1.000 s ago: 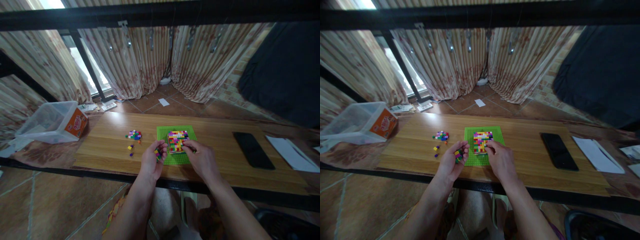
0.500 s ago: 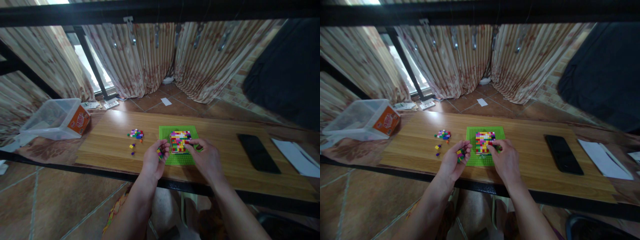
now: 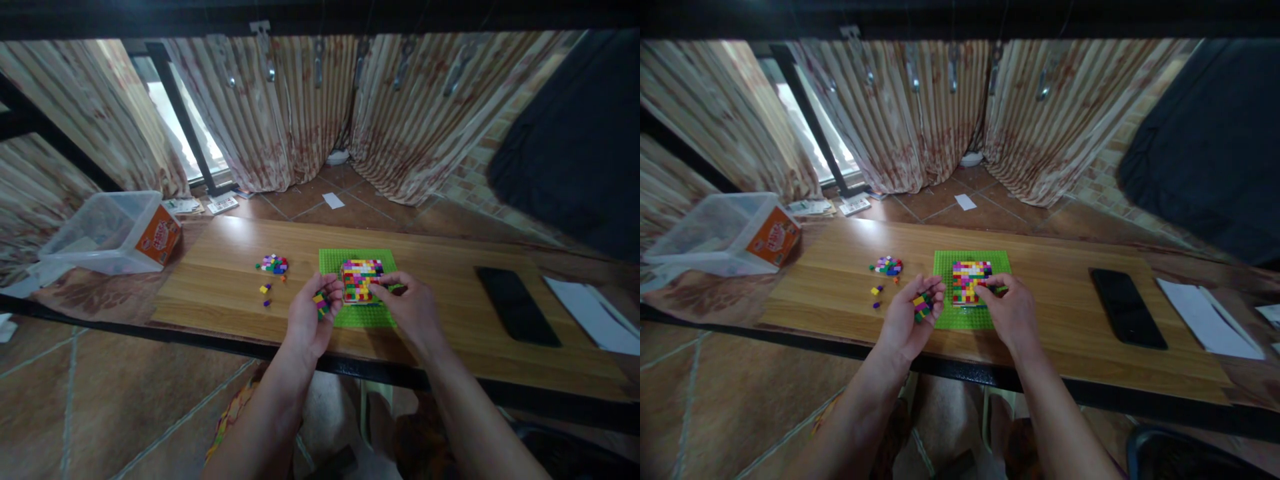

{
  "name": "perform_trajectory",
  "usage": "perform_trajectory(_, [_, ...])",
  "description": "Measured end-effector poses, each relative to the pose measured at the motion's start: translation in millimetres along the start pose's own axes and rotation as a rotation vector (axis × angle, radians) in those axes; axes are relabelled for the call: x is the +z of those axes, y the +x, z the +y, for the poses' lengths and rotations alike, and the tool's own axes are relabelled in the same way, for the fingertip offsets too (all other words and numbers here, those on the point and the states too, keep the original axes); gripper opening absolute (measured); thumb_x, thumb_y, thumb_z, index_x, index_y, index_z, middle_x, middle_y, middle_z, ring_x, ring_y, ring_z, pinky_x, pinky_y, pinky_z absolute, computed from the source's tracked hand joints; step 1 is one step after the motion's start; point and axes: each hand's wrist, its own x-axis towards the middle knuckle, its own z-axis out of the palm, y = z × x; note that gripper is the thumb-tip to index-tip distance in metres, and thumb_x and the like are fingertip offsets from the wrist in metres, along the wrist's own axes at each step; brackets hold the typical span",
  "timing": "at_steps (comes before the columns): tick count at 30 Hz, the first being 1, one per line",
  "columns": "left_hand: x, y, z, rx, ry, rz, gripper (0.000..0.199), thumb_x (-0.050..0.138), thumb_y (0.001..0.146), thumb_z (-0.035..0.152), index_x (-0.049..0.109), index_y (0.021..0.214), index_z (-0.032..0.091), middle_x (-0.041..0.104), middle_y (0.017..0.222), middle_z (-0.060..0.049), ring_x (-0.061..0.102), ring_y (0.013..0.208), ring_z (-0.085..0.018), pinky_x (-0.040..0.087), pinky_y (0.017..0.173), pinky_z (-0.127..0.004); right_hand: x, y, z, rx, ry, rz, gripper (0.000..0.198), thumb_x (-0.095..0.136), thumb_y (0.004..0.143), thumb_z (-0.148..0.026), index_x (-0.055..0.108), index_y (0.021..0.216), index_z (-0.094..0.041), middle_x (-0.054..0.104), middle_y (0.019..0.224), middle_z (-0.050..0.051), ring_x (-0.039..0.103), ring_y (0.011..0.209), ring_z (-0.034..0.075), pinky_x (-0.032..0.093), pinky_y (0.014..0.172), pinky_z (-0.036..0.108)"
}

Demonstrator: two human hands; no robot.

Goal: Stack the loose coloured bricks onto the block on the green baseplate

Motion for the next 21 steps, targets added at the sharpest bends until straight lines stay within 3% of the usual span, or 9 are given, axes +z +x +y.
perform_trajectory(5, [3, -4, -4, -0.063, -0.029, -0.150, 0.036, 0.046, 0.095, 0.033, 0.069, 0.088, 0.006, 0.071, 0.086, -0.015, 0.067, 0.072, -0.014, 0.055, 0.069, -0.022, 1, -2, 2, -0.040, 0.022, 0.009, 0.031, 0.071, 0.071, -0.048, 0.071, 0.081, -0.019, 0.068, 0.074, 0.005, 0.058, 0.062, 0.018, 0.044, 0.062, 0.032])
perform_trajectory(9, [4, -6, -6, -0.104, -0.032, -0.209, 0.043, 0.045, 0.095, 0.040, 0.069, 0.095, 0.005, 0.071, 0.102, -0.020, 0.069, 0.089, -0.021, 0.055, 0.084, -0.030, -4, -12, -11, -0.235, 0.092, 0.112, 0.021, 0.063, 0.084, -0.039, 0.072, 0.082, -0.020, 0.067, 0.085, 0.005, 0.062, 0.075, 0.019, 0.049, 0.070, 0.033])
perform_trajectory(11, [5, -6, -5, -0.127, -0.033, -0.225, 0.045, 0.045, 0.094, 0.043, 0.068, 0.098, 0.004, 0.071, 0.103, -0.021, 0.069, 0.090, -0.022, 0.054, 0.085, -0.031, -8, -19, -21, -0.364, 0.132, 0.114, 0.017, 0.060, 0.088, -0.033, 0.072, 0.086, -0.021, 0.065, 0.093, 0.005, 0.063, 0.086, 0.019, 0.050, 0.077, 0.033])
perform_trajectory(15, [6, -8, -4, -0.156, -0.056, -0.247, 0.048, 0.045, 0.094, 0.047, 0.067, 0.102, 0.005, 0.071, 0.097, -0.017, 0.068, 0.080, -0.018, 0.054, 0.076, -0.026, -14, -33, -36, -0.536, 0.139, -0.051, 0.014, 0.058, 0.091, -0.025, 0.071, 0.096, -0.025, 0.063, 0.104, 0.004, 0.062, 0.099, 0.018, 0.050, 0.088, 0.035])
perform_trajectory(18, [6, -8, -3, -0.175, -0.076, -0.279, 0.052, 0.044, 0.093, 0.050, 0.066, 0.108, 0.006, 0.071, 0.096, -0.015, 0.067, 0.079, -0.018, 0.053, 0.071, -0.025, -15, -39, -40, -0.589, 0.121, -0.152, 0.016, 0.060, 0.089, -0.020, 0.070, 0.101, -0.026, 0.062, 0.108, 0.004, 0.060, 0.105, 0.020, 0.049, 0.092, 0.038])
perform_trajectory(21, [6, -8, -2, -0.194, -0.111, -0.309, 0.056, 0.043, 0.093, 0.053, 0.064, 0.115, 0.006, 0.070, 0.105, -0.017, 0.067, 0.085, -0.020, 0.052, 0.070, -0.026, -13, -41, -40, -0.598, 0.090, -0.171, 0.014, 0.065, 0.085, -0.018, 0.069, 0.096, -0.026, 0.063, 0.105, 0.004, 0.059, 0.103, 0.021, 0.049, 0.092, 0.042])
